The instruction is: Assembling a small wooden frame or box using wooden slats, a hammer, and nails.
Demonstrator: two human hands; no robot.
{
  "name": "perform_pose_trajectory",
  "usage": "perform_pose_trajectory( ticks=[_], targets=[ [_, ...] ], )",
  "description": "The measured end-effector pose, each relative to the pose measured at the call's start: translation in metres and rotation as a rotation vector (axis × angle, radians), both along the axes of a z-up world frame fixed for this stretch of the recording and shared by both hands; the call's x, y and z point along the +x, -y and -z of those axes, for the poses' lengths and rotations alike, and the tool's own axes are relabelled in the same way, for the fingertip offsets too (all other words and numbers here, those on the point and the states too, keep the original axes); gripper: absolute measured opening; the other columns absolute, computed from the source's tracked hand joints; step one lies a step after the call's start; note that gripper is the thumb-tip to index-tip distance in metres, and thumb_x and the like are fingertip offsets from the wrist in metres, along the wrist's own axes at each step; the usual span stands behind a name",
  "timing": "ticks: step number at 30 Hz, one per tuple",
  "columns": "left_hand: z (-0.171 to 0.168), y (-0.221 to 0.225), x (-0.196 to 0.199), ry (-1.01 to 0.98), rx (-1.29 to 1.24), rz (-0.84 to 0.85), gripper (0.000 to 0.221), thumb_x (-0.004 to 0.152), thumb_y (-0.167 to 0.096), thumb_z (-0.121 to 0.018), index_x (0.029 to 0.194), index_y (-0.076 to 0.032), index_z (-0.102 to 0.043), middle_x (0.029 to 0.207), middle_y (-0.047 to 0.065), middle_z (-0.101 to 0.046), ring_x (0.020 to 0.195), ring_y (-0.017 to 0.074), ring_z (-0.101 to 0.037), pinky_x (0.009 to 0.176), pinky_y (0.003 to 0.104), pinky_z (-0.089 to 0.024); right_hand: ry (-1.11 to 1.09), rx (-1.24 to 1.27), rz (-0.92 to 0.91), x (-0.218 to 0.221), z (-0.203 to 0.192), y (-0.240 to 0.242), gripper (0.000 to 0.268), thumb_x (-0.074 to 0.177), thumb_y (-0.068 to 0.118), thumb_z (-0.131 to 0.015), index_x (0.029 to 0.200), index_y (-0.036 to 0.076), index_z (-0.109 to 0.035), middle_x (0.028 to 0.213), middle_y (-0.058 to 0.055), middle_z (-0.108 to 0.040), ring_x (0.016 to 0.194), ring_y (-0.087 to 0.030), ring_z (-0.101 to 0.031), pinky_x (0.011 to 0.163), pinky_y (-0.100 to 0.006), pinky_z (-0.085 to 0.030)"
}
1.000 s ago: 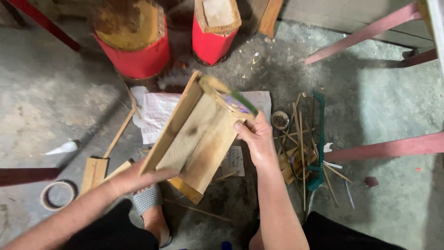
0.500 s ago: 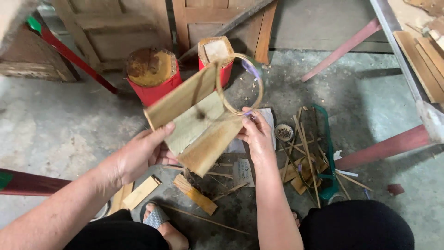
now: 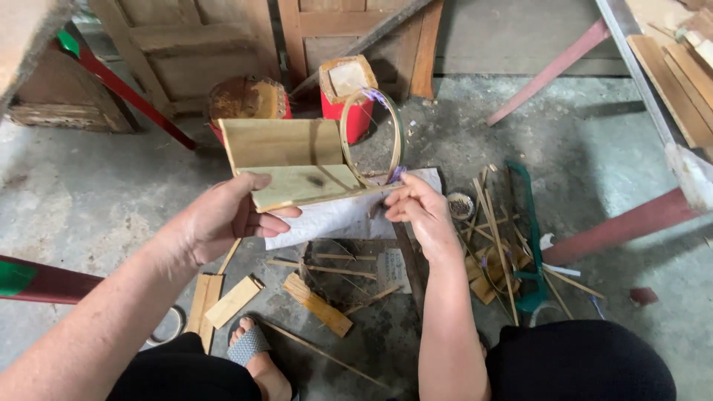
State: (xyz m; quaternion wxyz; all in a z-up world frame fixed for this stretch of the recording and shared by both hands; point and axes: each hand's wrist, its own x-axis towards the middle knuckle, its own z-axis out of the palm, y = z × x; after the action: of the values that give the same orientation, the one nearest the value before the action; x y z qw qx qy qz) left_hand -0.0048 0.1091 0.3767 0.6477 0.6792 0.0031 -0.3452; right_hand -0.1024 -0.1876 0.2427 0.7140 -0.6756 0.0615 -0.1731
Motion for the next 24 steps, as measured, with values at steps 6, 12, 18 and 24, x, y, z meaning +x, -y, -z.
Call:
perform_pose_trajectory(
  ticks=[6, 12, 18, 24],
  targets=[
    [-0.013, -0.003, -0.01, 0.039, 0.001, 0.012, 0.049, 0.095, -0.031, -0.049, 0.121, 0.009, -0.061, 0.094, 0.029, -0.074, 0.076, 0.0341, -0.074, 0.073, 0.042, -0.059, -0.035, -0.031, 0.037, -0.014, -0.016, -0.009, 0.045, 0.094, -0.008, -0.048, 0.136, -0.001, -0.061, 0.117, -0.025, -0.063, 0.093, -0.03, -0.073, 0.083, -0.05, -0.065],
    [-0.025, 0.001, -0.031, 0.118, 0.014, -0.012, 0.051, 0.094, -0.028, -0.055, 0.127, 0.011, -0.058, 0.098, 0.031, -0.073, 0.08, 0.0376, -0.074, 0.075, 0.043, -0.059, 0.065, 0.201, 0.003, -0.02, -0.016, -0.014, 0.037, 0.102, 0.011, -0.054, 0.135, -0.006, -0.055, 0.112, -0.02, -0.056, 0.107, -0.042, -0.071, 0.094, -0.057, -0.058],
    [-0.003, 0.0, -0.035, 0.205, 0.083, -0.009, 0.048, 0.092, -0.025, -0.065, 0.128, 0.006, -0.063, 0.097, 0.024, -0.075, 0.081, 0.0348, -0.075, 0.078, 0.045, -0.06, 0.025, 0.296, 0.042, -0.016, -0.02, -0.024, 0.041, 0.1, 0.022, -0.063, 0.135, 0.001, -0.06, 0.115, -0.016, -0.058, 0.109, -0.037, -0.069, 0.103, -0.057, -0.053],
    [-0.008, 0.005, -0.045, 0.337, 0.226, 0.087, 0.043, 0.091, -0.031, -0.071, 0.117, 0.003, -0.071, 0.09, 0.019, -0.072, 0.084, 0.0303, -0.071, 0.084, 0.044, -0.06, -0.021, 0.47, 0.058, -0.001, 0.007, -0.021, 0.035, 0.1, 0.024, -0.065, 0.131, 0.01, -0.06, 0.111, -0.015, -0.064, 0.102, -0.031, -0.072, 0.093, -0.047, -0.06]
  ],
)
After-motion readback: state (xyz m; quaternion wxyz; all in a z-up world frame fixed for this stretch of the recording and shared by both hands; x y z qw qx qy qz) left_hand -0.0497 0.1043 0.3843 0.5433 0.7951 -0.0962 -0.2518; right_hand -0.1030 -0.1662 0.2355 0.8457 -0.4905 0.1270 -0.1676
